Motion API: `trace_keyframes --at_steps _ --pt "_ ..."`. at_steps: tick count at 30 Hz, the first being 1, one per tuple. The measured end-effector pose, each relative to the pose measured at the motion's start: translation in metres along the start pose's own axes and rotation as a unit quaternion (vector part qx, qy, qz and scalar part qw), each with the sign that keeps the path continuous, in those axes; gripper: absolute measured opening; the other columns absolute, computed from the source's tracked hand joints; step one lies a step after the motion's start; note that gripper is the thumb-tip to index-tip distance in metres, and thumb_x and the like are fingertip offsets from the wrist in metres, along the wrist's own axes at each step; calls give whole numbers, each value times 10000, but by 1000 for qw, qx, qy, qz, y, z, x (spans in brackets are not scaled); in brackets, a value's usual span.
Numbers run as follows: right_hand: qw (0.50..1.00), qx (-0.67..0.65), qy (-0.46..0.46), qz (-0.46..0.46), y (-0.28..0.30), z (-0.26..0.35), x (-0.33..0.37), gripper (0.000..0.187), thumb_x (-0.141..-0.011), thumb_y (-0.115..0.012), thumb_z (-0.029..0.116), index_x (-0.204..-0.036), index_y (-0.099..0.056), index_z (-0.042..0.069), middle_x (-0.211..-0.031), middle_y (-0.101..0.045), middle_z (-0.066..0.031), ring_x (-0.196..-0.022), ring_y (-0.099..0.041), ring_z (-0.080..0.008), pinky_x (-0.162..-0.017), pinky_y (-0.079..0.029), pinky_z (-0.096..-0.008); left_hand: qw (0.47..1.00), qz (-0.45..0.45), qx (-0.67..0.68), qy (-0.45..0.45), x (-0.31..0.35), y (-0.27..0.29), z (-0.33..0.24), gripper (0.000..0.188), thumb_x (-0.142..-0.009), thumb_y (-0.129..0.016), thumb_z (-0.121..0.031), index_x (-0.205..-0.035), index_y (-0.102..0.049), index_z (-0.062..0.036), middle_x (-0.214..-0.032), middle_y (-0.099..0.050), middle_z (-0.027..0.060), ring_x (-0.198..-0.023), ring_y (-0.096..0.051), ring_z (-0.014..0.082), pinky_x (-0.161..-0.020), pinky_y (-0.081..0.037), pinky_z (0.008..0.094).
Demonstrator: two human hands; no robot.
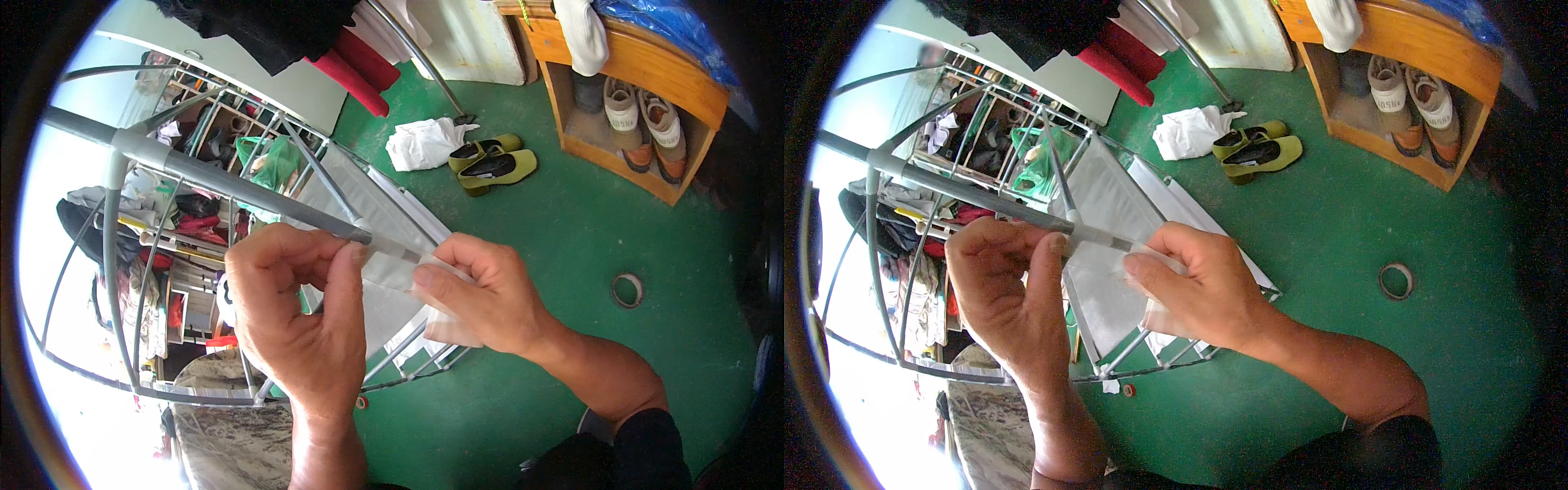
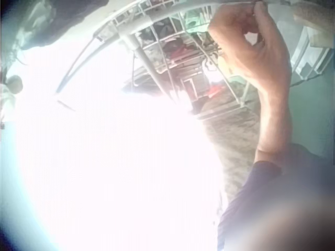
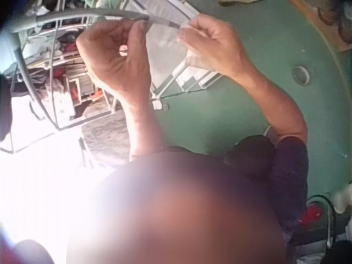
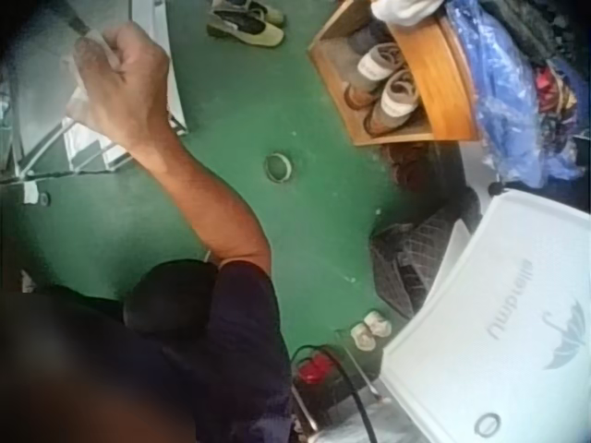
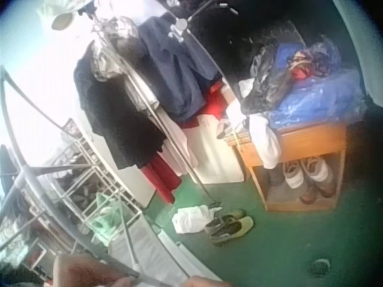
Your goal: The person assembles a metal shelving unit by connecting metal poles and securing joints with tape. They handle the frame, apply tape to joints, and use a small tool to tighten connections.
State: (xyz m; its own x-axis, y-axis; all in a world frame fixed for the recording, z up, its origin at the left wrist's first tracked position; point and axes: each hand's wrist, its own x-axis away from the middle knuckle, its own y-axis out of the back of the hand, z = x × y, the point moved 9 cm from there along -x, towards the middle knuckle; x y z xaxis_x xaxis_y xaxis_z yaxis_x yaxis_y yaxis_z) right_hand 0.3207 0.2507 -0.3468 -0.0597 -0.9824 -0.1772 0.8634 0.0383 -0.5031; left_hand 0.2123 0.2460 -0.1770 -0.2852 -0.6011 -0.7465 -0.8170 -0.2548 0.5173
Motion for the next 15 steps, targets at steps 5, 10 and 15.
trace_keyframes --at_steps 5,10,15 --pt "999 1 -49 14 -2 -4 1 160 -1003 -673 159 -978 -648 3 -845 -666 -11 -714 -589 -24 -542 -511 -220 1000 3 13 13 -2 -5 2 386 -808 -771 110 -1049 -502 -27 -841 -652 55 -682 -597 58 -615 -473 186" --pt "999 25 25 -10 3 1 -3 284 -982 -691 251 -898 -658 -18 -669 -650 -40 -596 -650 -86 -474 -488 -273 999 9 20 31 -5 -8 5 396 -812 -768 105 -1056 -484 -24 -839 -655 64 -689 -604 64 -605 -465 185" --pt "1000 7 -2 -3 2 -1 -2 288 -979 -698 258 -888 -664 -13 -672 -660 -39 -593 -665 -97 -476 -488 -271 995 5 60 82 -5 -11 15 382 -830 -762 82 -1075 -485 -16 -850 -664 59 -709 -617 64 -609 -466 177"
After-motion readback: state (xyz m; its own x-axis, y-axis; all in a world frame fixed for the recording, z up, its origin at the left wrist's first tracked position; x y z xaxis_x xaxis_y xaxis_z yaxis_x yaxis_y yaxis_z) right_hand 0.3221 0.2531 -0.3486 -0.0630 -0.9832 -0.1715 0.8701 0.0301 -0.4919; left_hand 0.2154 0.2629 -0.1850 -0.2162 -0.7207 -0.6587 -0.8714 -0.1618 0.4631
